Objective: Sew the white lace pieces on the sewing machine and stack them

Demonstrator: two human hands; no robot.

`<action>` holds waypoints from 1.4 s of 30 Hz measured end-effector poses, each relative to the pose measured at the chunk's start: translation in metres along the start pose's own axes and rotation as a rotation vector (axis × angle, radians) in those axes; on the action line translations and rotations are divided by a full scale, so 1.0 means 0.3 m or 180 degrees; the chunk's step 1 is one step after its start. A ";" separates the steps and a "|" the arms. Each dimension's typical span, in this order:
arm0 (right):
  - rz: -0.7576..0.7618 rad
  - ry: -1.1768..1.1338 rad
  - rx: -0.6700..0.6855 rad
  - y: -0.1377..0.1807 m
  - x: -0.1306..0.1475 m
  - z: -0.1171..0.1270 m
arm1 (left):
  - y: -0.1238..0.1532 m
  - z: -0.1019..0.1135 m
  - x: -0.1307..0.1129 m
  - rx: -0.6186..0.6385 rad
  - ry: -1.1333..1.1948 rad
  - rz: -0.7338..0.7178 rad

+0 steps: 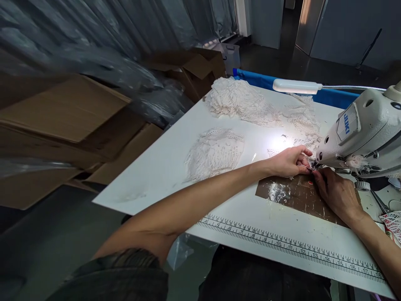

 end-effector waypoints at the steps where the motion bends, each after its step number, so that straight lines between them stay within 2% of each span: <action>1: -0.0032 -0.0003 0.0006 -0.001 -0.001 0.000 | 0.000 -0.001 0.001 0.0003 0.0010 -0.0031; 4: 0.0077 0.0050 -0.0048 -0.009 -0.005 0.007 | 0.000 -0.002 0.002 0.0003 0.0008 -0.0122; 9: 0.0379 0.0130 -0.0182 -0.013 -0.017 0.015 | -0.002 -0.001 0.006 -0.0003 0.0158 0.0011; 14: 0.0280 0.0044 -0.0207 -0.007 0.001 0.013 | -0.003 -0.003 0.006 -0.0010 0.0335 0.0029; 21: 0.0344 -0.0098 -0.0502 -0.030 0.012 0.010 | -0.004 -0.010 0.006 -0.0046 0.0270 0.0183; 26: 0.0961 -0.0443 -0.0605 0.019 0.021 0.049 | 0.015 -0.009 -0.027 0.0099 -0.0431 0.0011; 29: 0.1619 -0.0395 -0.0529 0.101 0.029 0.080 | 0.057 -0.009 -0.095 0.0302 -0.1558 -0.0274; 32: 0.1937 -0.0299 -0.0326 0.174 -0.008 0.087 | 0.098 0.001 -0.162 -0.0001 -0.2818 -0.0466; 34: 0.1859 -0.0283 -0.0216 0.194 -0.059 0.082 | 0.109 0.010 -0.186 -0.0382 -0.3395 -0.0468; 36: 0.1422 -0.0169 -0.0377 0.191 -0.123 0.081 | 0.104 0.006 -0.189 -0.0514 -0.3726 -0.0430; 39: 0.0431 0.0151 -0.0741 0.162 -0.204 0.091 | 0.078 -0.024 -0.163 -0.0164 -0.3821 -0.0365; 40: 0.0223 0.0104 -0.0748 0.150 -0.217 0.094 | 0.069 -0.037 -0.151 -0.0011 -0.3783 -0.0343; 42: 0.0118 -0.0291 -0.0572 0.125 -0.219 0.097 | 0.054 -0.060 -0.128 0.0184 -0.3670 -0.0332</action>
Point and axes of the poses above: each hand's wrist, its own y-axis away from the middle knuckle, its own z-axis out of the back of the hand, x = y × z, the point moved 3 cm from there along -y, towards the middle knuckle, and after that the axes turned 15 degrees about x, right-handed, at the moved point
